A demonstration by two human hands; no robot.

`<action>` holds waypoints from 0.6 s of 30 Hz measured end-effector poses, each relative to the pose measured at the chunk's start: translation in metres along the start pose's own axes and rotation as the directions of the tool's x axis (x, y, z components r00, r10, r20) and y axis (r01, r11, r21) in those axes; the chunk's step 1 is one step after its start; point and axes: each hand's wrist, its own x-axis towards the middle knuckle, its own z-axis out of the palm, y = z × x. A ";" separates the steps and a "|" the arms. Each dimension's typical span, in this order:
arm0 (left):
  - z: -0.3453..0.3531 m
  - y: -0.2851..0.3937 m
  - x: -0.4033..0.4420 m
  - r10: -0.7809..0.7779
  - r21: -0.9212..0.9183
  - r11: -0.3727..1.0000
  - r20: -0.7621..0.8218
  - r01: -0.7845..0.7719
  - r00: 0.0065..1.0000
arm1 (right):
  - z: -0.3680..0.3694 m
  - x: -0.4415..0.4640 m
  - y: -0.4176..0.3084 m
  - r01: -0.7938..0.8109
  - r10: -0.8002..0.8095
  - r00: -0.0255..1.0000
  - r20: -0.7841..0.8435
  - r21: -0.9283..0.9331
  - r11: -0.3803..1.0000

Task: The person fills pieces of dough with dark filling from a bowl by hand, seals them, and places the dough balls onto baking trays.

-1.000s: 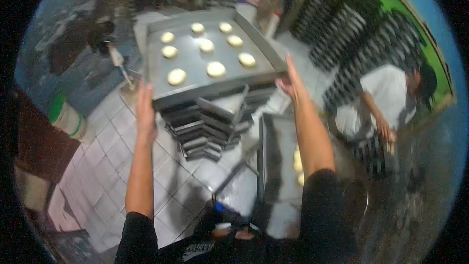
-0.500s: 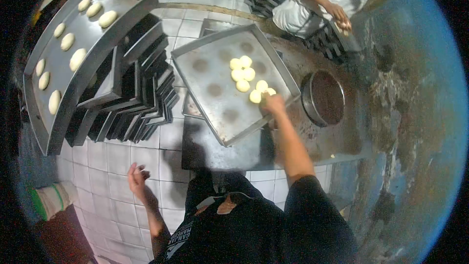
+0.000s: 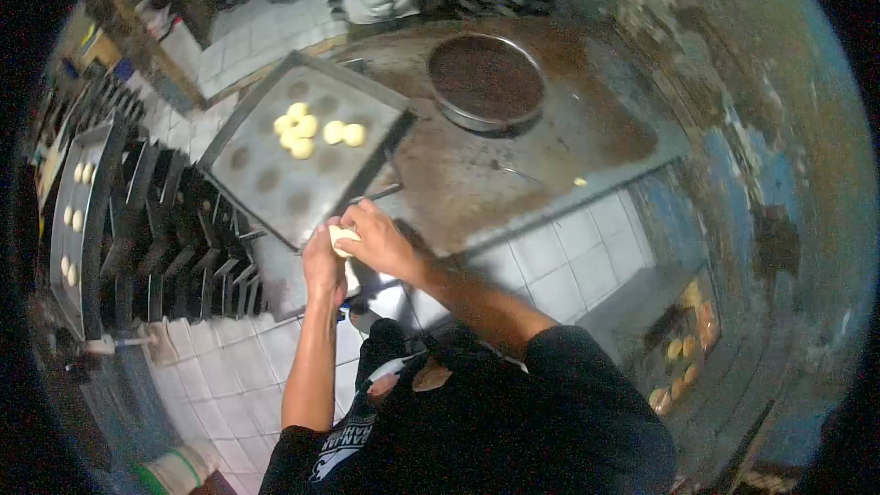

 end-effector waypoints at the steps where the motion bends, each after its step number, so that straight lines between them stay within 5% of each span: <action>1: 0.024 -0.023 -0.009 -0.001 -0.079 0.997 0.028 0.004 1.000 | -0.036 -0.019 -0.024 -0.145 0.149 0.988 -0.034 0.095 0.985; 3: 0.078 -0.043 -0.037 0.065 0.104 0.992 0.008 -0.066 0.998 | -0.071 -0.063 -0.004 -0.169 0.173 0.983 -0.057 0.074 0.983; 6: 0.144 -0.071 -0.072 0.187 0.219 0.955 0.083 -0.201 0.979 | -0.112 -0.115 0.033 -0.471 0.488 0.868 0.088 0.455 0.756; 9: 0.200 -0.089 -0.094 0.215 0.280 0.920 0.227 -0.275 0.950 | -0.167 -0.150 0.028 -0.356 0.538 0.842 -0.046 0.701 0.617; 11: 0.214 -0.099 -0.089 0.252 0.382 0.841 0.351 -0.384 0.902 | -0.189 -0.164 0.044 -0.375 0.539 0.841 -0.045 0.669 0.641; 13: 0.230 -0.107 -0.098 0.072 0.158 0.982 0.213 -0.107 0.974 | -0.218 -0.168 0.059 -0.280 0.487 0.866 -0.110 0.701 0.656; 15: 0.225 -0.129 -0.085 -0.074 0.171 0.985 0.211 0.037 0.975 | -0.228 -0.166 0.070 -0.292 0.471 0.835 -0.282 0.498 0.816; 17: 0.183 -0.184 -0.044 -0.191 0.456 0.889 0.301 0.035 0.934 | -0.230 -0.170 0.085 -0.331 0.360 0.849 -0.387 0.142 0.933; 18: 0.179 -0.192 -0.046 -0.240 0.545 0.838 0.400 -0.019 0.885 | -0.221 -0.173 0.094 -0.429 0.446 0.860 -0.247 0.124 0.895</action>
